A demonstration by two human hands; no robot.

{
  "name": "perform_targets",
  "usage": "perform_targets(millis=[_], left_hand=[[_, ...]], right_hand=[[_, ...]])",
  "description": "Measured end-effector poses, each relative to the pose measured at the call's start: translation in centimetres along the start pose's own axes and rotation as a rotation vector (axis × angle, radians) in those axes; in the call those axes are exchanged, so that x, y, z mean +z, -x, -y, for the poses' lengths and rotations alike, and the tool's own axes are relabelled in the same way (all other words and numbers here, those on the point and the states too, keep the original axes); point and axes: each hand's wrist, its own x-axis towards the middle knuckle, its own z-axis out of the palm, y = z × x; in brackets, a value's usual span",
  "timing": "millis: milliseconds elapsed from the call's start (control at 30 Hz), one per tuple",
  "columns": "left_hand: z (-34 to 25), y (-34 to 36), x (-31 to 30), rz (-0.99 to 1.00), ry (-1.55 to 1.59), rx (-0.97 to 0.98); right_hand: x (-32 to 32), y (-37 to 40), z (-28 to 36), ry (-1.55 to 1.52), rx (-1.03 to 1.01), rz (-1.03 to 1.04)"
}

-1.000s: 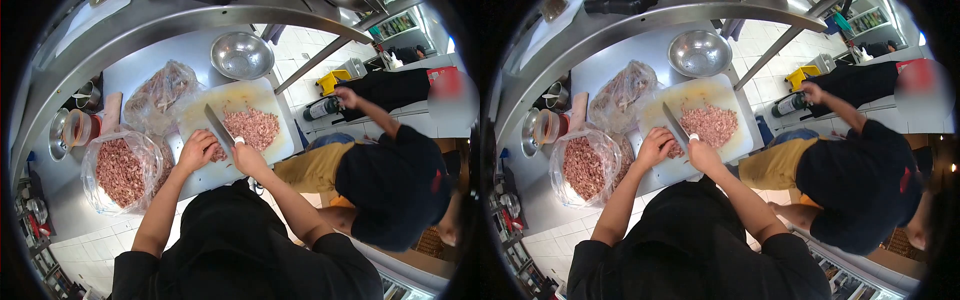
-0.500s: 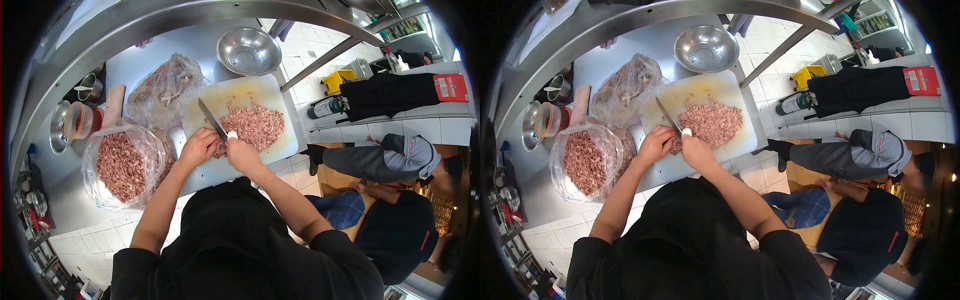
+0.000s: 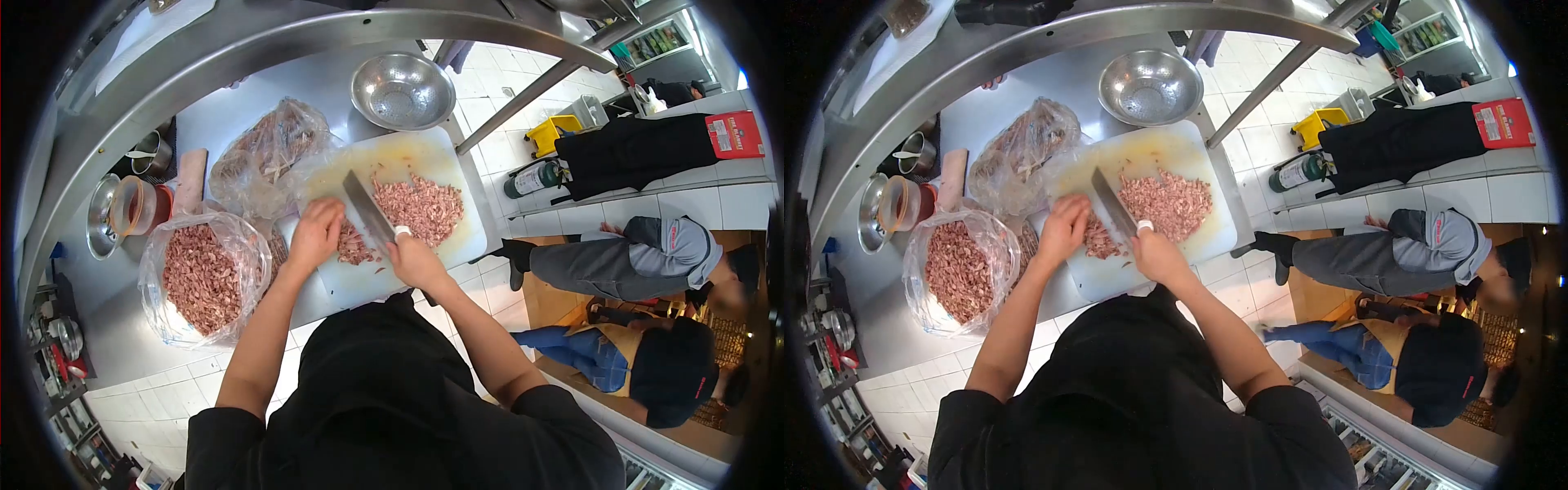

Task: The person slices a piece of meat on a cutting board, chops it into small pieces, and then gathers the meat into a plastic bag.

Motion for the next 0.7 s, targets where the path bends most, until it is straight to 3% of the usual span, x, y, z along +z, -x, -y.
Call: perform_targets(millis=[67, 167, 233, 367, 433, 533, 700], left_hand=[[0.6, -0.5, 0.1, -0.078, -0.034, -0.08], [0.3, -0.2, -0.4, 0.036, -0.186, 0.006], [-0.5, 1.2, -0.7, 0.219, -0.043, 0.013], [-2.0, 2.6, -0.6, 0.221, 0.062, -0.067], [-2.5, 2.3, -1.0, 0.083, 0.057, -0.027], [-1.6, 2.0, -1.0, 0.193, 0.048, -0.008], [-1.2, 2.0, -0.8, 0.198, 0.034, -0.03]], right_hand=[[-0.2, 0.5, -0.5, 0.006, 0.043, -0.019], [-0.2, 0.7, -0.4, 0.016, 0.064, -0.024], [-0.2, 0.9, 0.6, 0.071, 0.069, -0.026], [-1.2, 2.0, 3.6, 0.14, 0.105, 0.005], [-2.1, 2.7, 5.4, 0.153, 0.091, 0.083], [-2.4, 3.7, 7.6, 0.197, 0.087, 0.161], [2.1, 2.5, 6.5, 0.237, 0.089, 0.199]])
